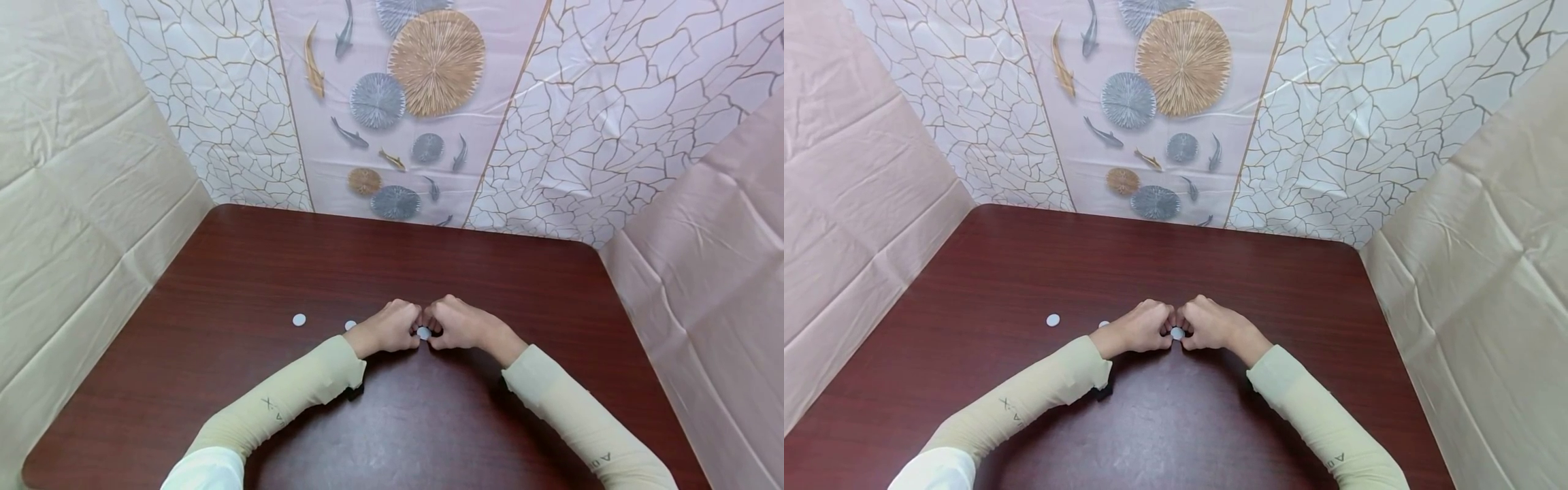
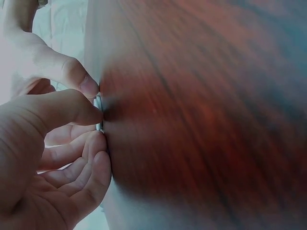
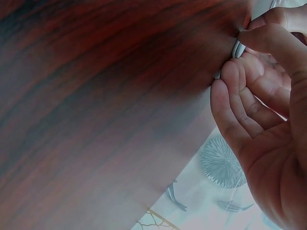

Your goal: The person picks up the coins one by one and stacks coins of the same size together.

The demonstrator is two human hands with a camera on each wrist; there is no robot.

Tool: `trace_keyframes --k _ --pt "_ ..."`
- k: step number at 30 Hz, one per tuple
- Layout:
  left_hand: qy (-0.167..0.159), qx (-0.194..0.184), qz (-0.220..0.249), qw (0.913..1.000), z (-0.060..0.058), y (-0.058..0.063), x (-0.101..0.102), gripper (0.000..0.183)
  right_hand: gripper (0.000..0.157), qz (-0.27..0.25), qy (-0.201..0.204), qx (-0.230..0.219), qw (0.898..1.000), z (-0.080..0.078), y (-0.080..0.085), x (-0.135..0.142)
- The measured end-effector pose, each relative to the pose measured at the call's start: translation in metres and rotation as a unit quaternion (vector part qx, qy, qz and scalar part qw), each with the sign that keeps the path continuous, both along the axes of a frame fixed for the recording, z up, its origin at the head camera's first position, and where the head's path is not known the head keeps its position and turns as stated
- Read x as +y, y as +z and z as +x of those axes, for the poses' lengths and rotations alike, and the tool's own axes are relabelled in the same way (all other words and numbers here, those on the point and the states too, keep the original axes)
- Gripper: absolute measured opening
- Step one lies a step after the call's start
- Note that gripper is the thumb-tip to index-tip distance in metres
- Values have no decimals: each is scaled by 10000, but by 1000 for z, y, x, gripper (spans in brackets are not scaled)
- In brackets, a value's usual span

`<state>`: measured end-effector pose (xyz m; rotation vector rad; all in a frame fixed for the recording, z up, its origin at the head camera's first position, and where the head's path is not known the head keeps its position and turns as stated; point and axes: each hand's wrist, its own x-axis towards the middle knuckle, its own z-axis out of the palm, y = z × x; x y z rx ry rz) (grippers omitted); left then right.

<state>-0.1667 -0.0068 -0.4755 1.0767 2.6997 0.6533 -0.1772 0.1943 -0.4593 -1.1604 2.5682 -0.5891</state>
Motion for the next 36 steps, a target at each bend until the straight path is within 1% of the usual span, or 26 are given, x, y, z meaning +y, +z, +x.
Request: trace_keyframes --k 11,18,23,36 --pt "5 -4 64 10000 -1 -3 -1 11 18 119 -20 118 9999 -1 -1 1" --pt "23 -14 150 9999 -1 -4 -1 11 19 127 -63 62 9999 -1 0 1" --pt "13 31 216 9998 -1 -4 -1 11 19 102 -45 101 9999 -1 -2 1" --pt "-11 9 265 9996 -1 -5 -2 12 18 67 -37 69 9999 -1 0 0"
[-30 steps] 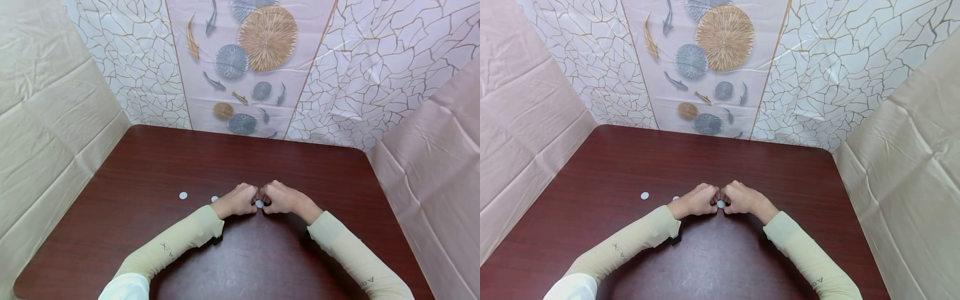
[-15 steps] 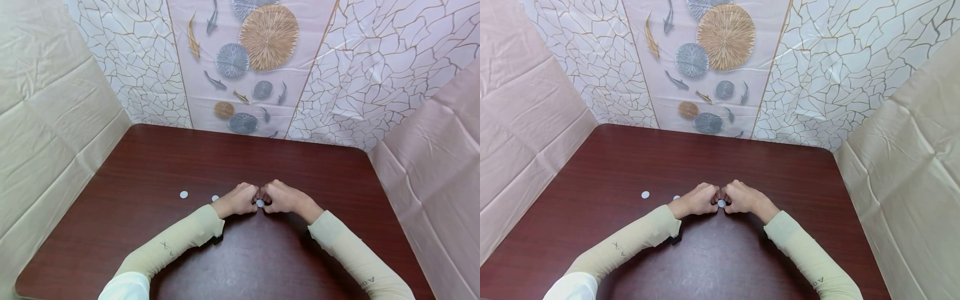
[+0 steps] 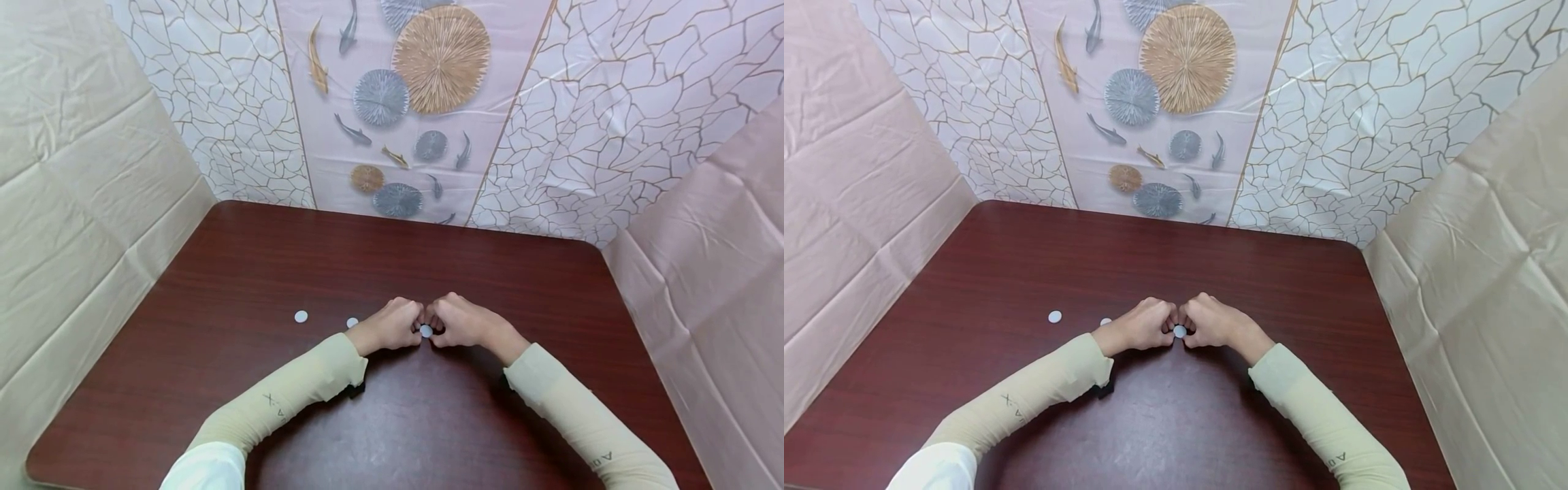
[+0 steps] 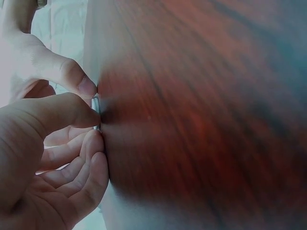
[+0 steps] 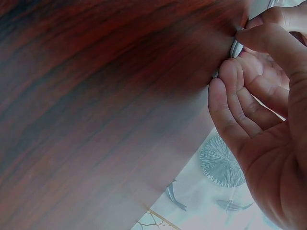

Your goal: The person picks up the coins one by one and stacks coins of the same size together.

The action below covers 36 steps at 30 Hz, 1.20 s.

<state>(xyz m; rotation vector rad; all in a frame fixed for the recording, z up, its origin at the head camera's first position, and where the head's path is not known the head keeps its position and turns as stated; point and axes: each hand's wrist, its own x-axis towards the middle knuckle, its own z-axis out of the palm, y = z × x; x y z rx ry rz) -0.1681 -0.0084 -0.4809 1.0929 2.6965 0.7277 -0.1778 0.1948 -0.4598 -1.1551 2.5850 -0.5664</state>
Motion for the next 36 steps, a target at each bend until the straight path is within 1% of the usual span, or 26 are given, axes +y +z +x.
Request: trace_keyframes --k 7,16,24,36 --pt "0 -32 -56 10000 0 1 0 11 19 3 -53 -33 10000 0 -2 0" --pt "25 -75 -128 9999 1 4 1 12 18 28 -19 -11 10000 -1 -2 0" --pt "47 -29 -132 9999 1 4 2 12 18 69 -46 -28 10000 -2 -3 1" --pt "54 -122 -117 9998 1 6 2 12 18 116 -98 -35 9999 -2 -3 0"
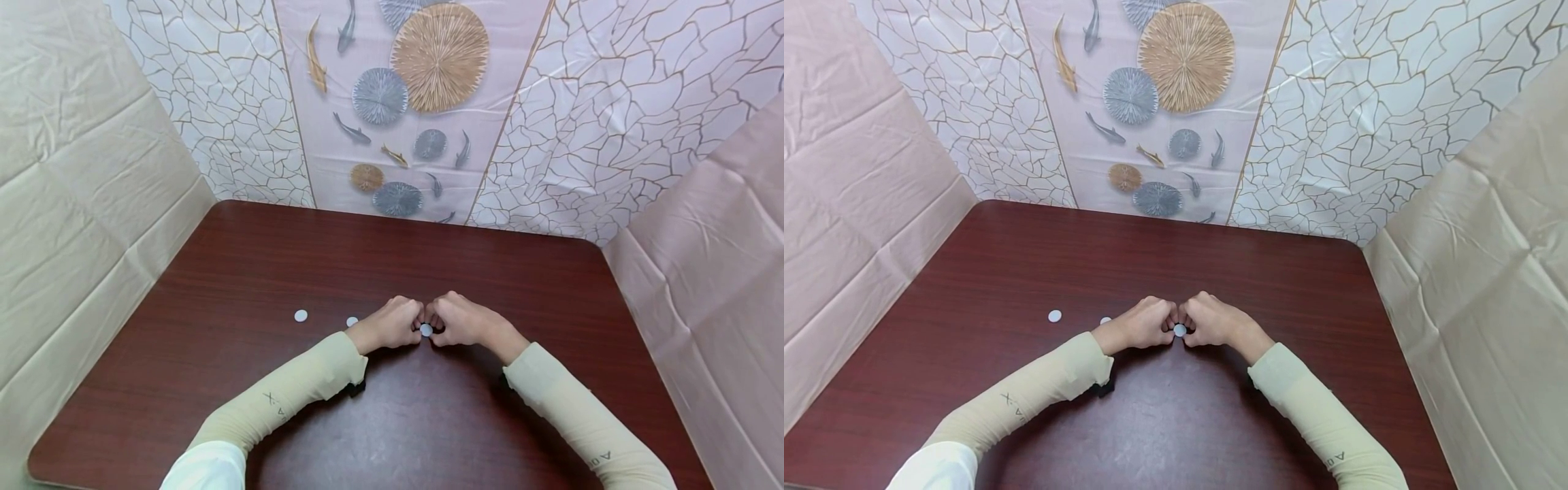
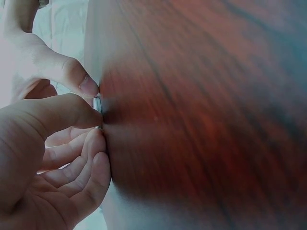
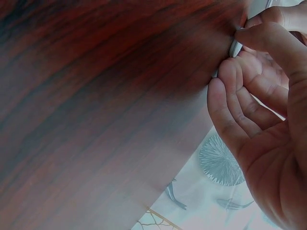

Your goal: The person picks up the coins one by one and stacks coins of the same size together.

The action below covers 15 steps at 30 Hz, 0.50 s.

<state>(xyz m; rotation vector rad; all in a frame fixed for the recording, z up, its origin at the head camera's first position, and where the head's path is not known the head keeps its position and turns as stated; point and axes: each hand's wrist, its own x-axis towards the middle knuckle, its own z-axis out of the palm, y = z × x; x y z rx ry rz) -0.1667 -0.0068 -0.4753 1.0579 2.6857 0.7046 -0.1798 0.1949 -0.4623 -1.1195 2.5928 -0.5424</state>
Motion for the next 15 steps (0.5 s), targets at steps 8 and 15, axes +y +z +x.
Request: trace_keyframes --k 8,15 --pt "19 -10 -39 10000 0 0 0 11 19 3 17 20 10000 1 1 0" --pt "21 -14 -86 10000 0 0 0 11 19 25 23 25 10000 1 2 -1"
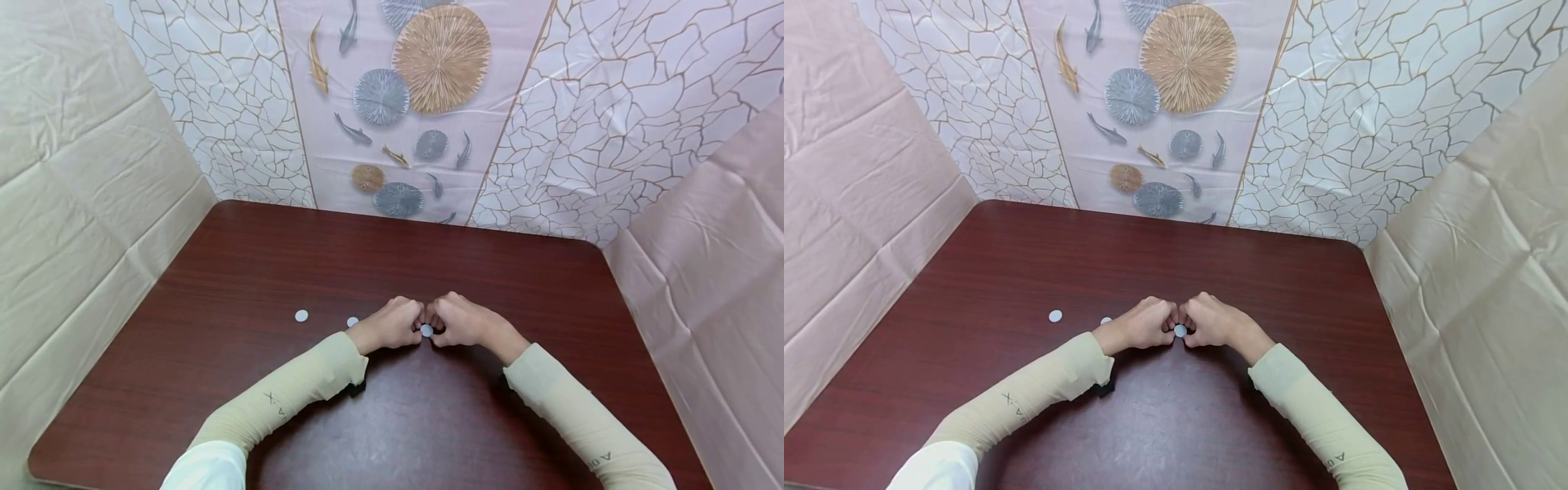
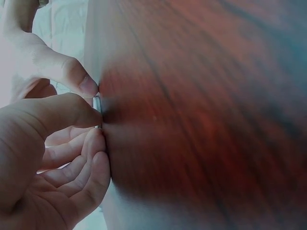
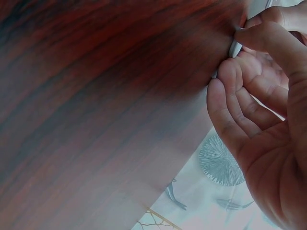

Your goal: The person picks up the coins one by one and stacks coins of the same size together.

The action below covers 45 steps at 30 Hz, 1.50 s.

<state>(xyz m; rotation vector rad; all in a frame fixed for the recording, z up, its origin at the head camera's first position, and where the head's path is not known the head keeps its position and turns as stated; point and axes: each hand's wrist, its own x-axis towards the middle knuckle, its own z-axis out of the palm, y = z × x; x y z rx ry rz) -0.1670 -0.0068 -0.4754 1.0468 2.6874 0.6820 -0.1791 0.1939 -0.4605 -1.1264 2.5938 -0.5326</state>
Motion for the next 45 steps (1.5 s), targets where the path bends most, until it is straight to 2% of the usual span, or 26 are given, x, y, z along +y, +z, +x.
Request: trace_keyframes --k 16,27,31,38,42,45 --pt "-66 27 82 9999 -1 -1 -1 12 20 -52 -34 -9 10000 0 1 1" --pt "-86 -364 91 9993 -4 5 -8 19 20 42 -103 -179 9998 -2 5 4" --pt "-128 -329 76 9993 -8 7 -15 22 23 124 -97 -136 9998 -3 10 9" --pt "-228 105 307 9992 -13 18 -38 31 24 103 -142 297 9994 -2 16 21" --pt "-83 249 215 9994 -12 28 -54 40 29 171 -197 567 9981 0 21 27" --pt "138 339 -41 9993 -11 33 -67 51 38 315 -366 677 9965 3 25 31"
